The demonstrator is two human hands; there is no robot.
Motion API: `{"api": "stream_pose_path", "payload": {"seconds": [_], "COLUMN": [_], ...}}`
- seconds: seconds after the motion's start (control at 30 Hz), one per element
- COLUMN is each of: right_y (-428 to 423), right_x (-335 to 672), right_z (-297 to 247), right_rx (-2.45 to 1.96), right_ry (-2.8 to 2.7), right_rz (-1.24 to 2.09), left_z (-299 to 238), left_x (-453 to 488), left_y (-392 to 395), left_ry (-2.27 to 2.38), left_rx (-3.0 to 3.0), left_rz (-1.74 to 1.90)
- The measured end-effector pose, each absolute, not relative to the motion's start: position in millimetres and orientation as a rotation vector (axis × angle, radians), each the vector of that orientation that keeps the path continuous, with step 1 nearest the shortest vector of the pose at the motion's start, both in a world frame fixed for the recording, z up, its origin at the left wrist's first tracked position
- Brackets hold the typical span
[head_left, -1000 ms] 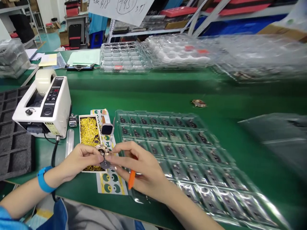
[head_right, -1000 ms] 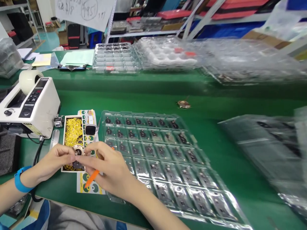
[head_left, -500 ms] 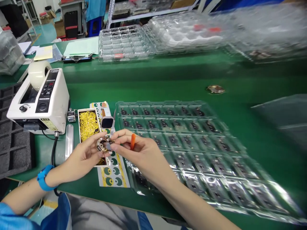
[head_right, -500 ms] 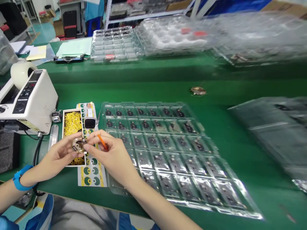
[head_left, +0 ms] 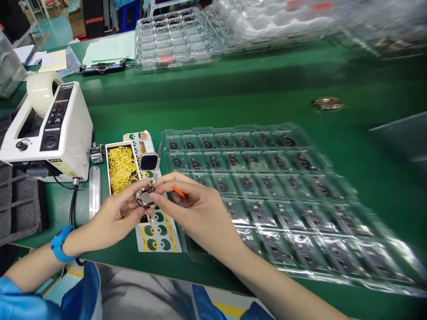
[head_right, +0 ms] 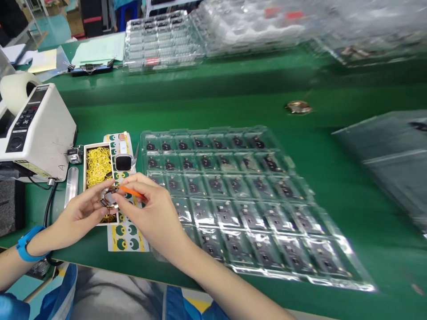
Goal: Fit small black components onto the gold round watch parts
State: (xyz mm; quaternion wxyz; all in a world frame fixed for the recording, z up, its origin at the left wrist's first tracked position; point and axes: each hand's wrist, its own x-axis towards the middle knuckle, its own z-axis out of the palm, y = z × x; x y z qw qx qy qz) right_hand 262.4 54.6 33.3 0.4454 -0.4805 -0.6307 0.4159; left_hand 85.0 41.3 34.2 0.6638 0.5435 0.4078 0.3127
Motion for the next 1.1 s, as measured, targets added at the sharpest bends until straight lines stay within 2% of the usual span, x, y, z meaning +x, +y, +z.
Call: {"api": "stream_pose_path", "payload": {"seconds": [0.67,0.73,0.87,0.93,1.0,1.1], "right_y": [48,49,53,54,54,50], "right_x": [252,253,255,256,256,257], "right_z": [17,18,21,22,23,25], "right_rx": [-1.100,-1.122,-1.114,-1.114,-1.093,-0.996], "right_ry": [-1.804,-1.818,-1.804,-1.827,-1.885,-1.937], "right_rz": [0.372,0.434,0.760,0.754,0.606,0.206], "left_z": [32,33,31,31,33,38], "left_x": [101,102,100,96,92,89], "left_y": [46,45,45,46,49,53], "left_ry": [0.991,0.981,0.978,1.047,1.139,1.242], "left_rx": [1.095,1.062,1.119,1.293,1.555,1.752], "left_rz": [0.974,0.994,0.964,0.900,0.859,0.951]}}
